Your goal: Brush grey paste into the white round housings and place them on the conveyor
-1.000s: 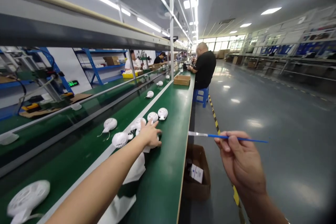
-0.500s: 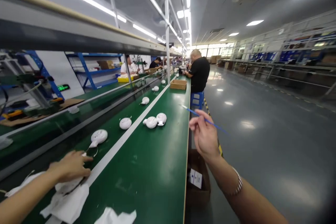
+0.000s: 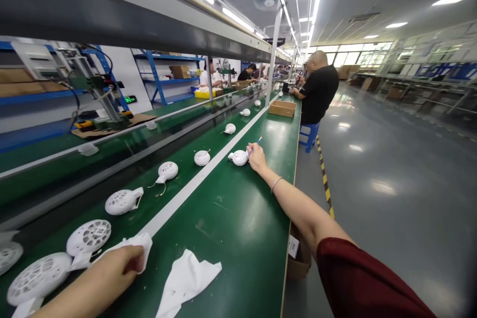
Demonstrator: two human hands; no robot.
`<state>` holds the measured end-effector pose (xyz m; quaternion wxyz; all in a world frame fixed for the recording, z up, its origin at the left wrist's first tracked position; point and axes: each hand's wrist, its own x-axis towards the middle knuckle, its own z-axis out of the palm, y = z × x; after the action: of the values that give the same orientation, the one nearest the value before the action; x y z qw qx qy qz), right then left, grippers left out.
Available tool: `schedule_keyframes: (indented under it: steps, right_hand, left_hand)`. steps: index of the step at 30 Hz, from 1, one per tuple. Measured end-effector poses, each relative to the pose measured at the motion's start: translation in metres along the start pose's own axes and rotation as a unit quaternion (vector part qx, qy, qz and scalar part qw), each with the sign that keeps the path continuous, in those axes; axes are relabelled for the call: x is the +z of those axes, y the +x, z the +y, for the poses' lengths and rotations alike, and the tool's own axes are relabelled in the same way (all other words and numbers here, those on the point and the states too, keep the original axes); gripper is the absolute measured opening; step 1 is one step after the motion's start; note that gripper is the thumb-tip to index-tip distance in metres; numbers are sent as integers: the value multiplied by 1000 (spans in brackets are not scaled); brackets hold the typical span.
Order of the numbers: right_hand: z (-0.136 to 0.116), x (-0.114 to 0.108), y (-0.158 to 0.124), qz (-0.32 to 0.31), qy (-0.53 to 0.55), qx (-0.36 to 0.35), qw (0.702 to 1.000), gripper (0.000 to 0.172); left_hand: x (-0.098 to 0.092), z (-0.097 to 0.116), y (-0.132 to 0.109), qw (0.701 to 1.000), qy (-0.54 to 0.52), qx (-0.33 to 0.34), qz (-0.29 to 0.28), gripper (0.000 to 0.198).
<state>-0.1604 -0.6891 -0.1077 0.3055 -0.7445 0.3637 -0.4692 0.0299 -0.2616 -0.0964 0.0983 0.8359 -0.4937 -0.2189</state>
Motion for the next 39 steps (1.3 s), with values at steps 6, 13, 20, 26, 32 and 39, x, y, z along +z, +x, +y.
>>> schedule_keyframes:
  steps: [6,13,20,26,32,39]
  right_hand:
    - [-36,78,-33,-100,43,-17,994,27]
    - [-133,175,-112,-189,153,-104,964,21]
    - [-187,165,-125,-227,247,-193,922,8]
    - [-190,90,-115,-190,268,-209,921,17]
    - [-166,2,-177,-221,238,-234,916,16]
    - [-157,-28,-223,-204,211,-223,930,22]
  left_hand:
    - [-4,77,-15,996,34,-26,-79,27]
    - [-14,47,-24,986,98,-137,-9,66]
    - [-15,38,-26,989,36,-140,-9,12]
    - [-13,116,-38,989,-139,22,-46,45]
    - [-83,67,-112,985,-133,-51,101,33]
    - [-94,-72,-200,963,18,-197,184,35]
